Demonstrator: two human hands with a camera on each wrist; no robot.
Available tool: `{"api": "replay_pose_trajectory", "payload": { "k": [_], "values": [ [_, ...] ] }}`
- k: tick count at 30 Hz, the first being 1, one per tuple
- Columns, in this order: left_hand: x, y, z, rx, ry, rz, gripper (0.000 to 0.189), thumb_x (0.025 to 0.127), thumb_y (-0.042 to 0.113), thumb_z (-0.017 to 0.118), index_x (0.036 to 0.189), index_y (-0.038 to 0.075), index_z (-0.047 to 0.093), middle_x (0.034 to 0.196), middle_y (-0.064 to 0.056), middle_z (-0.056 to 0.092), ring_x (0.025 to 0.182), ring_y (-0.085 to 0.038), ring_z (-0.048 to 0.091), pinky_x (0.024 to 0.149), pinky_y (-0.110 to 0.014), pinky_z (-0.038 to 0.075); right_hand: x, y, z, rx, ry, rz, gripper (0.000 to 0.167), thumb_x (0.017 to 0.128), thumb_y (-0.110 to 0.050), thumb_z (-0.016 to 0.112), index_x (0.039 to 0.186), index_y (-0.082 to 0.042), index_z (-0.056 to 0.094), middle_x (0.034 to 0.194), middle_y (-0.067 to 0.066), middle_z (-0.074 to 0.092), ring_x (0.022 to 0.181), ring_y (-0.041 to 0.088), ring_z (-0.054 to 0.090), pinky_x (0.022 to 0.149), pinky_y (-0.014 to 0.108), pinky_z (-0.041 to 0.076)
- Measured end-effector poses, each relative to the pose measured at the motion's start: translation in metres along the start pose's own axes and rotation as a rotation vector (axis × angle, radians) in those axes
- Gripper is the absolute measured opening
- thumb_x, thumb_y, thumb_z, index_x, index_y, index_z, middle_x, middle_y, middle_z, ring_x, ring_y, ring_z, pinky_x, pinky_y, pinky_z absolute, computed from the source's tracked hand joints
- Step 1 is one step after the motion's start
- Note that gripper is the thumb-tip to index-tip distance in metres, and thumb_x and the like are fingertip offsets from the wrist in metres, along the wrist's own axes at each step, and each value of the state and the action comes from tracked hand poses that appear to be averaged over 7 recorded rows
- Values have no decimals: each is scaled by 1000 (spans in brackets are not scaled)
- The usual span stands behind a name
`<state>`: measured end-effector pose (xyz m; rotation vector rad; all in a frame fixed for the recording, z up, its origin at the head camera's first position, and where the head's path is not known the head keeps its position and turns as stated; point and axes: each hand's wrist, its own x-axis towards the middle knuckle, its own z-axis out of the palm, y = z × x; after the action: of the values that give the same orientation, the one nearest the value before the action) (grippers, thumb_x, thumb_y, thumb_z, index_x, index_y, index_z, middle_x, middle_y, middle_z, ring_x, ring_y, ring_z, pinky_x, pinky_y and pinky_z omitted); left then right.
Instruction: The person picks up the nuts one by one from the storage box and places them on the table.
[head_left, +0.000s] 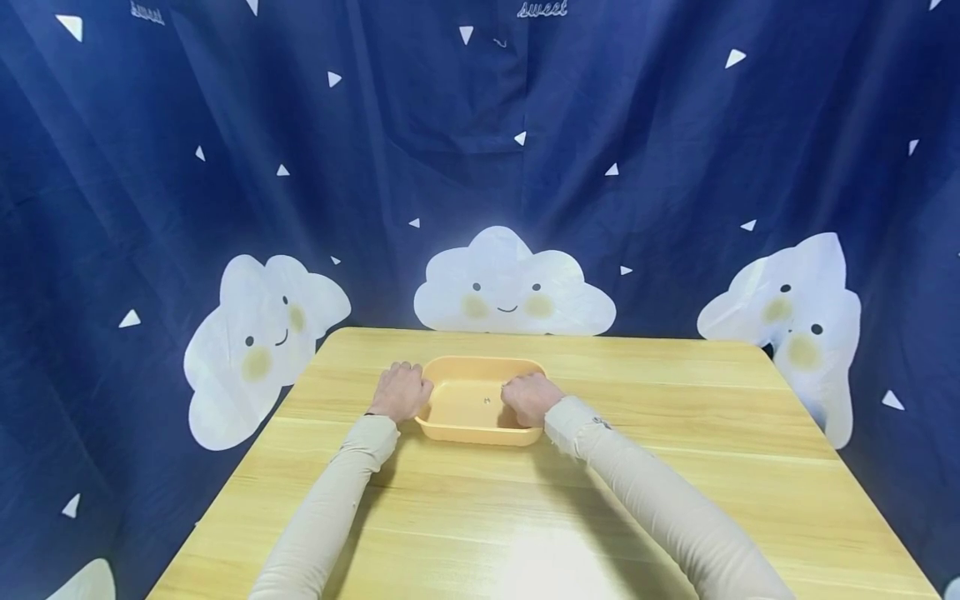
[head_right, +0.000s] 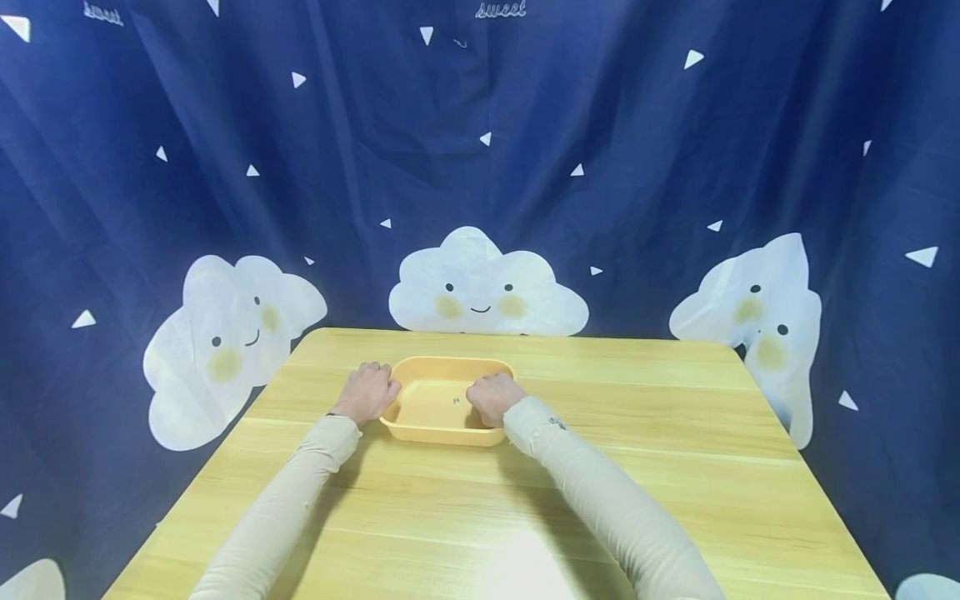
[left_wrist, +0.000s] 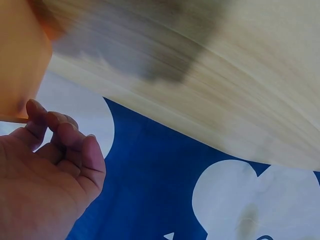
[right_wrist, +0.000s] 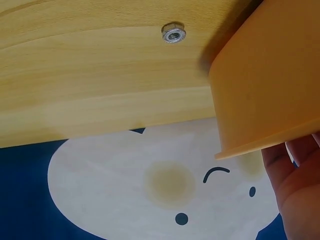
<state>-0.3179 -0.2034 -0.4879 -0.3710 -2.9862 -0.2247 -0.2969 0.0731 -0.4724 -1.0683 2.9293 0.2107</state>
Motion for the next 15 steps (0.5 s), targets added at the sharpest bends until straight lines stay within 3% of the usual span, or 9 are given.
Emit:
{"api": "replay_pose_trajectory", "payload": {
  "k": [15],
  "values": [
    [-2, 2, -1, 43, 16, 18, 28, 99, 22, 47, 86, 1, 60, 93, -21, 65, 95, -41, 61, 87, -56, 51, -5, 3, -4, 7, 31, -2, 15, 90, -4, 70, 81, -16, 68, 85, -2, 73, 76, 15, 67, 81, 34, 59]
  ]
}}
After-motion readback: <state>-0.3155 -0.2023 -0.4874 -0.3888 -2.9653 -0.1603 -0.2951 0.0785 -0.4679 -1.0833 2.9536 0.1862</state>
